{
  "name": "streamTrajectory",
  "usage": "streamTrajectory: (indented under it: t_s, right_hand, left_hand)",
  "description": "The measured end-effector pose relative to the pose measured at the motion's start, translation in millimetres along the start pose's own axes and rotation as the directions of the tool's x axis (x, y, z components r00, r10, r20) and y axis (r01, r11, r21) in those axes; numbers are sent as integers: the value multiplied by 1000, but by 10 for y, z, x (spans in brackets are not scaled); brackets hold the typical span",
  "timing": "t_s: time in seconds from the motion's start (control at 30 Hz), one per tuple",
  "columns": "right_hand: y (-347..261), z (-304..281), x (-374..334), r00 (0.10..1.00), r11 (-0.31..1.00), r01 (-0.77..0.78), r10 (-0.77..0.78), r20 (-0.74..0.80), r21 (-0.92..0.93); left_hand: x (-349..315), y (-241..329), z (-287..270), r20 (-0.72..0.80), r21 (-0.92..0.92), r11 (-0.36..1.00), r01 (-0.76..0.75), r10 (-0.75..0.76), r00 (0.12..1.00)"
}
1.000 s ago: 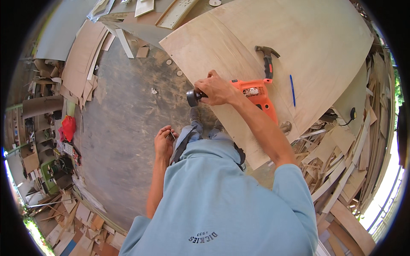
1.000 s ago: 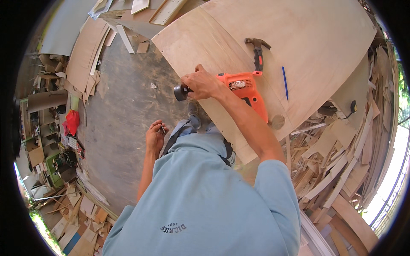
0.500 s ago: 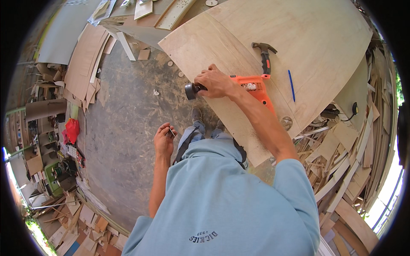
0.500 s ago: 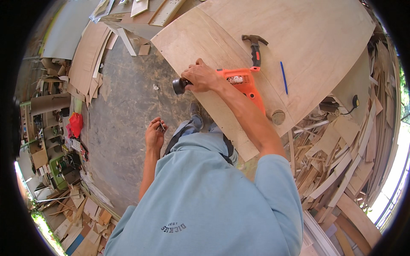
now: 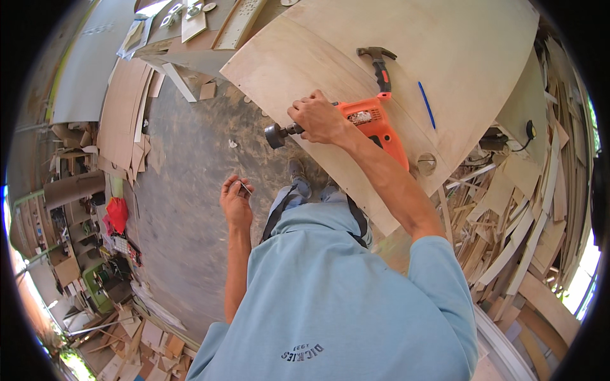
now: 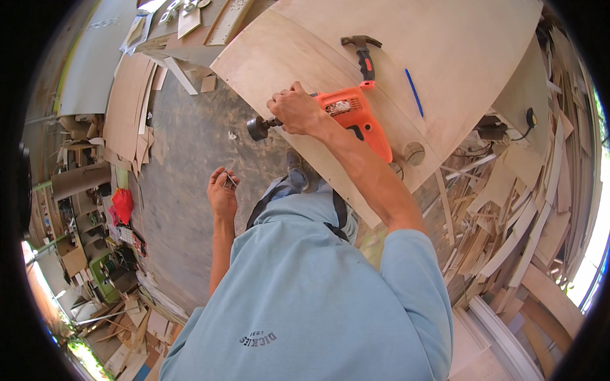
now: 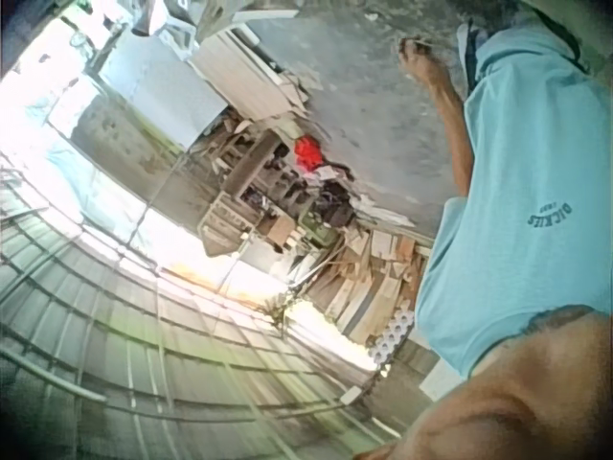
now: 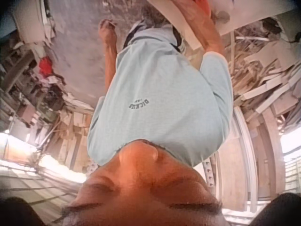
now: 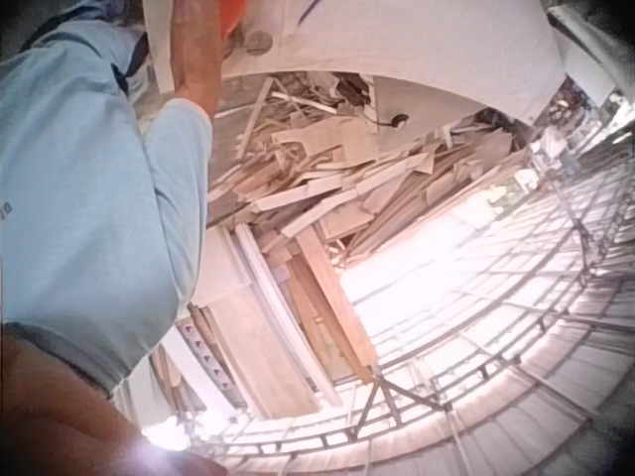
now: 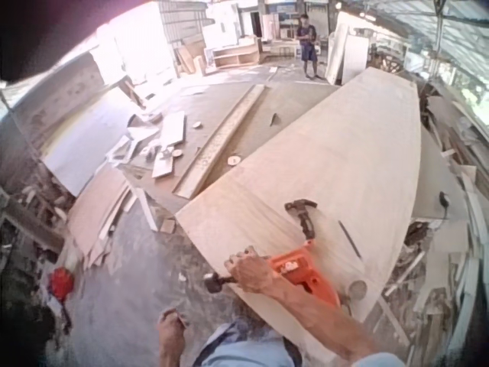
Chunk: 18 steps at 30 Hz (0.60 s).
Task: The person uses a power drill with a hole saw attachment to cut a circular opening into a large plywood board, using a hammer to tap the attachment and clear debris during the process.
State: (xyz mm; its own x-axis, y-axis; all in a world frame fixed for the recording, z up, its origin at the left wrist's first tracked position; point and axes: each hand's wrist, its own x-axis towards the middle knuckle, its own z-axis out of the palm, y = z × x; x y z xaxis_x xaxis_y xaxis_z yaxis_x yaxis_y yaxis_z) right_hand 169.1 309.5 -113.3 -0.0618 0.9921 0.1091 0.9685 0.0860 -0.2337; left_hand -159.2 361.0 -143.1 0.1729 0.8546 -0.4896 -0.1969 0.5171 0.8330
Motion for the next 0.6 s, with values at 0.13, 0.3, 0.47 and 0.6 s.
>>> streamTrajectory:
  t_s: [0.13, 0.3, 0.47, 0.6]
  right_hand:
    - [118, -88, -6, 997, 993, 35, -43, 68, 116]
    - [208, -167, 70, 979, 945, -60, -7, 202, 320]
    - [242, -84, 97, 977, 893, -170, 99, 186, 417]
    - [159, -134, 57, 989, 940, -123, 88, 122, 318]
  left_hand:
    - [63, 154, 149, 48, 93, 989, -117, 113, 992]
    - [213, 527, 522, 220, 197, 947, -255, 211, 952]
    - [311, 857, 1088, 457, 411, 773, -483, 284, 843]
    - [366, 1032, 1604, 648, 506, 602, -618, 207, 733]
